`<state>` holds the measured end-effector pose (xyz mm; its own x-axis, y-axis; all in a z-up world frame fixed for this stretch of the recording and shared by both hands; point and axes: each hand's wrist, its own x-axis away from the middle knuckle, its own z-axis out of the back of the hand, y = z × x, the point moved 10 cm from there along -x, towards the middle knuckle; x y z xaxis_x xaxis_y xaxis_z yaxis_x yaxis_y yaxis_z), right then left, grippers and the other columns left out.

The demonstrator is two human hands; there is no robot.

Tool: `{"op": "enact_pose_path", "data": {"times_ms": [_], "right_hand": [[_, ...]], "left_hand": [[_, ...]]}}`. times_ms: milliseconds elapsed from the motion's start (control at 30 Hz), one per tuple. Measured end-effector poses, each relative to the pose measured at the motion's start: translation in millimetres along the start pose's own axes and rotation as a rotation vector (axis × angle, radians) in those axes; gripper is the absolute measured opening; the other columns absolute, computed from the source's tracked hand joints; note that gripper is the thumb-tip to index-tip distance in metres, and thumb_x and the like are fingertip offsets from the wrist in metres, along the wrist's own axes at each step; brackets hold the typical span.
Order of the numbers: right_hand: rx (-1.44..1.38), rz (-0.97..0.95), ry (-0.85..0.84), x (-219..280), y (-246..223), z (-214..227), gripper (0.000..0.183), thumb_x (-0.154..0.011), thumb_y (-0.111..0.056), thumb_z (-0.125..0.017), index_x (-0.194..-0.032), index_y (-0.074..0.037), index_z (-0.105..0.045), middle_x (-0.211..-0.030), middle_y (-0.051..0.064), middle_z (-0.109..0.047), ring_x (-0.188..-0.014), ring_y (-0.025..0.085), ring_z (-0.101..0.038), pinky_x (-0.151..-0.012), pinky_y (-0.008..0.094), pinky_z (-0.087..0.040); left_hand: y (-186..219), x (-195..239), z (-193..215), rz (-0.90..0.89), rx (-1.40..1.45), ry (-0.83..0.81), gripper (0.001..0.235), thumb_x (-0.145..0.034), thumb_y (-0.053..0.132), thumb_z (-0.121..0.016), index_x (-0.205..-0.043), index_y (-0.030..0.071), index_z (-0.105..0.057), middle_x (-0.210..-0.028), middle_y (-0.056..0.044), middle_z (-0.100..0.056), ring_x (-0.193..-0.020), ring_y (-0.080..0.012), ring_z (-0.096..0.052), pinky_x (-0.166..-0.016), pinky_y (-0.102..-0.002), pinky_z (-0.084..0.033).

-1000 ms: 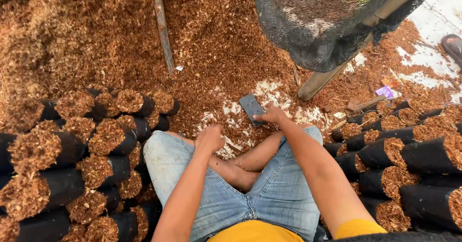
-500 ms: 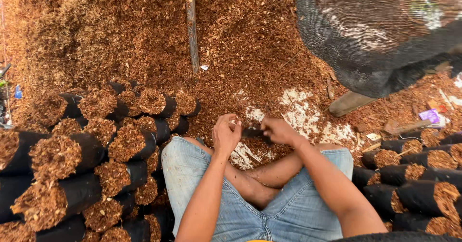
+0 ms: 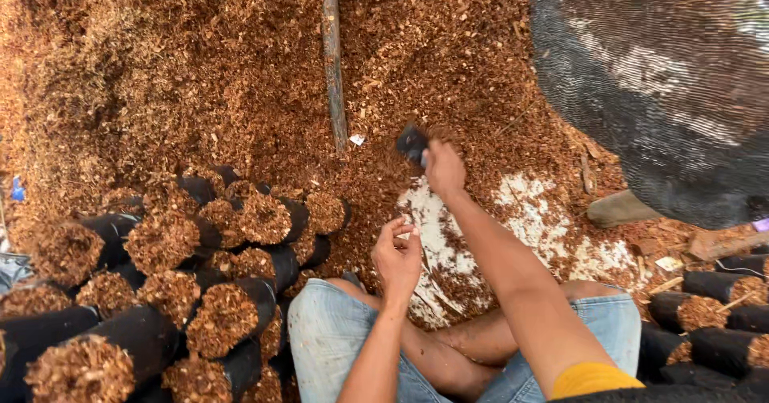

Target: The person scoops wood shavings from a large pile and fills black plastic nursery bags. They pack the material into the bags by hand and place the filled bags among others on the ground.

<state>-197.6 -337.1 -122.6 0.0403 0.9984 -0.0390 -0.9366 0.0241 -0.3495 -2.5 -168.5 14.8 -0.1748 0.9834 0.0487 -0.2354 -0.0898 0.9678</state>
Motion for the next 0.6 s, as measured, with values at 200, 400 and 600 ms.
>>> {"op": "enact_pose_path", "data": {"times_ms": [200,400,600], "right_hand": [[0.273,0.353,-0.105,72.8,-112.8,59.0,0.005,-0.097,-0.022,-0.061,-0.101,-0.023,-0.062,-0.085,0.001,-0.057,-0.08,0.025,-0.065,-0.063,0.045,-0.056],[0.078,0.631,-0.152,67.4,-128.2,-26.3,0.012,-0.096,-0.012,-0.066,-0.104,-0.022,-0.066,-0.09,0.001,-0.068,-0.08,0.02,-0.071,-0.053,0.034,-0.062],[-0.088,0.093,-0.3,-16.0,-94.2,52.8,0.029,-0.099,0.007,-0.051,-0.101,-0.016,-0.07,-0.092,0.001,-0.07,-0.073,0.017,-0.073,-0.055,0.023,-0.069]], "left_hand": [[7.2,-5.3,9.7,-0.064,0.034,0.123,0.031,-0.093,0.016,-0.067,-0.12,0.002,-0.069,-0.099,-0.013,-0.077,-0.07,-0.0222,-0.073,-0.062,-0.032,-0.06],[0.6,-1.4,3.7,-0.147,-0.035,0.145,0.031,-0.091,0.018,-0.068,-0.121,0.006,-0.068,-0.101,-0.01,-0.076,-0.073,-0.0262,-0.073,-0.071,-0.041,-0.059],[-3.0,-0.5,11.1,-0.032,-0.044,0.169,0.033,-0.093,0.032,-0.062,-0.119,0.014,-0.067,-0.103,-0.001,-0.074,-0.071,-0.0143,-0.063,-0.063,-0.031,-0.056]]}}
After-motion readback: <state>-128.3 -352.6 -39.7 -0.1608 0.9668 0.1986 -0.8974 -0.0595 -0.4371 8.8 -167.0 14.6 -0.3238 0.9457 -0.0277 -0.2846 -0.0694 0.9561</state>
